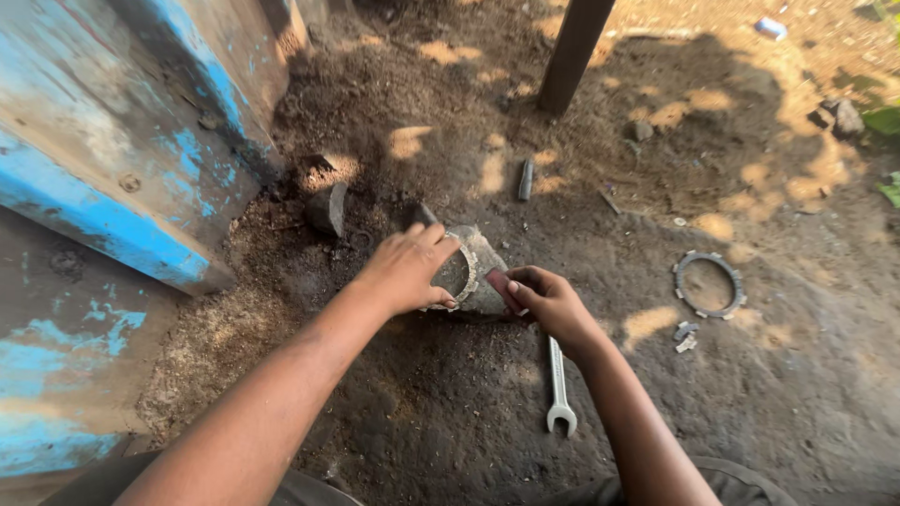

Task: The person sits on the ground and uses a wrench to repeatedly strike a circular metal ring resting on a stone. The person then uses a sanding block to rub the surface of the metal ring.

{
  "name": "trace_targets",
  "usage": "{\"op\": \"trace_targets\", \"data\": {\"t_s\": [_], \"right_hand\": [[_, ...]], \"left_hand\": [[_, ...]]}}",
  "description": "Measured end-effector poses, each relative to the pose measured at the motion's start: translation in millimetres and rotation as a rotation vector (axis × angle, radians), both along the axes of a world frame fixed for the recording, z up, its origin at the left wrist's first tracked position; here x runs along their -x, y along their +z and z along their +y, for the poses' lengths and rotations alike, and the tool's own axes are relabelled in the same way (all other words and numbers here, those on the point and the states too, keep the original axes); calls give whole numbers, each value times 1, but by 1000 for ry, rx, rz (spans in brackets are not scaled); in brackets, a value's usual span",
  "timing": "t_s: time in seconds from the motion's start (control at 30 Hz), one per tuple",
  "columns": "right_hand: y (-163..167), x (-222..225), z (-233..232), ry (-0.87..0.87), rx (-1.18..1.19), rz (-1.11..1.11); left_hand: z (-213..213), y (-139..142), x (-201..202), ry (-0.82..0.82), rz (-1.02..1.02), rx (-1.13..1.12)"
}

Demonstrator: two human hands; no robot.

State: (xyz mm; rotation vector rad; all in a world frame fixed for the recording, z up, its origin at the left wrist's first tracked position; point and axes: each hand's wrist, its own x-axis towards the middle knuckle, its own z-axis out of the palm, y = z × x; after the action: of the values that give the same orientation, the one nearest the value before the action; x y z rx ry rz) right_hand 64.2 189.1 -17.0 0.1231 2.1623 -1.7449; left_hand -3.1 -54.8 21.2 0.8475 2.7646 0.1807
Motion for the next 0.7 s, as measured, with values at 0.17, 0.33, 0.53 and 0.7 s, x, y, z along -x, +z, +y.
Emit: {"op": "trace_targets", "data": {"t_s": [0.17,0.33,0.53,0.7], "right_hand": [[2,8,14,8,127,-56],[1,17,20,-115,126,-191],[-13,15,9,-25,38,-70],[-14,12,3,-76,-3,-109]], "left_hand": [[5,6,18,-100,-109,181],[3,-7,27,-71,-202,199],[2,-20,29,-22,-237,239],[-3,-21,22,115,-314,81]]}}
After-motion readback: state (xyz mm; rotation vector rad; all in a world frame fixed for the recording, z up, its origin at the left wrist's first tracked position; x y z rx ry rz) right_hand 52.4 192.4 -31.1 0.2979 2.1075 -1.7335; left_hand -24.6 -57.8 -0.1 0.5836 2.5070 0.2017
